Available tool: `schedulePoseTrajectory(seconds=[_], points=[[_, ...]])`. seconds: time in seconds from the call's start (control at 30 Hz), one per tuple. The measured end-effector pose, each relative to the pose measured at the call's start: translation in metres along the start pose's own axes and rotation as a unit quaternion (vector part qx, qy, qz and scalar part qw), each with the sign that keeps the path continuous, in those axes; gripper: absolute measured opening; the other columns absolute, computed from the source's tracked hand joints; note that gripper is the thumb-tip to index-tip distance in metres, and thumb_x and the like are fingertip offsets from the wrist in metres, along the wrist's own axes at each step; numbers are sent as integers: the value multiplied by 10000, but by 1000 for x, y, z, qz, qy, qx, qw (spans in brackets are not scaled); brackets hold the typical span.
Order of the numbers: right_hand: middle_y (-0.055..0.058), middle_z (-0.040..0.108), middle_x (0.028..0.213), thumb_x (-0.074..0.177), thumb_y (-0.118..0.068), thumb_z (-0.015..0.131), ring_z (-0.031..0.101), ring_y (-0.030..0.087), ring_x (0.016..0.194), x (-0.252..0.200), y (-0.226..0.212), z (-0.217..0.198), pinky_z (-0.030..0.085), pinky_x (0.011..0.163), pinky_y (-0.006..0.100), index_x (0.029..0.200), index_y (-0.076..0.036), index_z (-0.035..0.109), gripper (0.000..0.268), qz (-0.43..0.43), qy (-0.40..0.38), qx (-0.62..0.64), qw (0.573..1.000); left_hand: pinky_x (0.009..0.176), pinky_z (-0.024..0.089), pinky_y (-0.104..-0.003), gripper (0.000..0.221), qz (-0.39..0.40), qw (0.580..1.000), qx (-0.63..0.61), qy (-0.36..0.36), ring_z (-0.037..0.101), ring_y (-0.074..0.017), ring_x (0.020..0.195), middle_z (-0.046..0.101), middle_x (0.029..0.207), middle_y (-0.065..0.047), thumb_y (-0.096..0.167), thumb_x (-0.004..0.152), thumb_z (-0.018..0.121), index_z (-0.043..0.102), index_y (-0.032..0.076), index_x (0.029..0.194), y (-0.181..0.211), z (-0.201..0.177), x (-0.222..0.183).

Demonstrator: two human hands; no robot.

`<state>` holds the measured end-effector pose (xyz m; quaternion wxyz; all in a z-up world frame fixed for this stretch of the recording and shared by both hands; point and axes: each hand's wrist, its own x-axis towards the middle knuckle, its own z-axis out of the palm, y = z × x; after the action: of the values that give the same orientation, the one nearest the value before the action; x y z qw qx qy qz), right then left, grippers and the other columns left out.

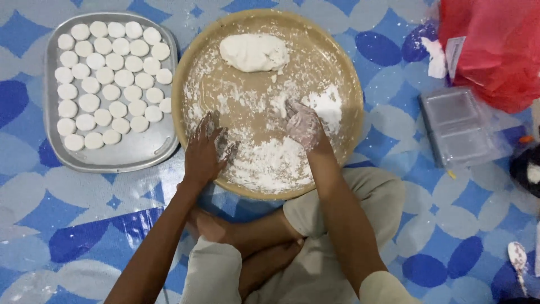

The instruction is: A person sitting on the floor is kneading a large lump of white dough in a circular tray covered in flour.

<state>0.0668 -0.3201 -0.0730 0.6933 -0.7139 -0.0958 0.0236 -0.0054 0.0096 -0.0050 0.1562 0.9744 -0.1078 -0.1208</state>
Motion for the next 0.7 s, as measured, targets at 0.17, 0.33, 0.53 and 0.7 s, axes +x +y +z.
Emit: schedulePoseTrajectory(seconds=[0.17, 0.33, 0.53, 0.7], points=[[144, 598, 1145, 1008, 28, 511, 595, 212, 1017, -6, 24, 5, 589, 921, 266, 1254, 39, 535, 248, 134, -54, 364, 920, 1185, 305, -565, 846, 4, 1000, -4, 6, 382, -472, 1441, 330, 1572, -295, 341, 788, 826, 427, 154, 1510, -3, 7, -2], [280, 574, 1398, 1132, -157, 396, 638, 408, 1215, 1, 47, -4, 663, 880, 332, 1533, -42, 449, 420, 237, -82, 765, 593, 1169, 335, -550, 924, 1, 1000, 2, 6, 397, -461, 1433, 311, 1586, -243, 433, 699, 860, 442, 205, 1491, -19, 35, 6], [78, 622, 638, 909, -569, 661, 666, 319, 690, 40, 5, -26, 522, 572, 502, 629, -99, 640, 548, 431, 103, 440, 781, 1182, 339, -552, 773, 2, 1000, -17, 15, 361, -439, 1462, 281, 1612, -236, 323, 772, 839, 495, 158, 1443, -3, 10, 0], [38, 576, 993, 752, -688, 691, 527, 355, 836, 6, 182, -64, 435, 702, 527, 1080, -191, 628, 598, 108, -60, 569, 813, 1187, 325, -556, 777, 1, 999, -26, 23, 358, -435, 1463, 280, 1608, -235, 326, 776, 834, 483, 166, 1451, -1, 8, -1]])
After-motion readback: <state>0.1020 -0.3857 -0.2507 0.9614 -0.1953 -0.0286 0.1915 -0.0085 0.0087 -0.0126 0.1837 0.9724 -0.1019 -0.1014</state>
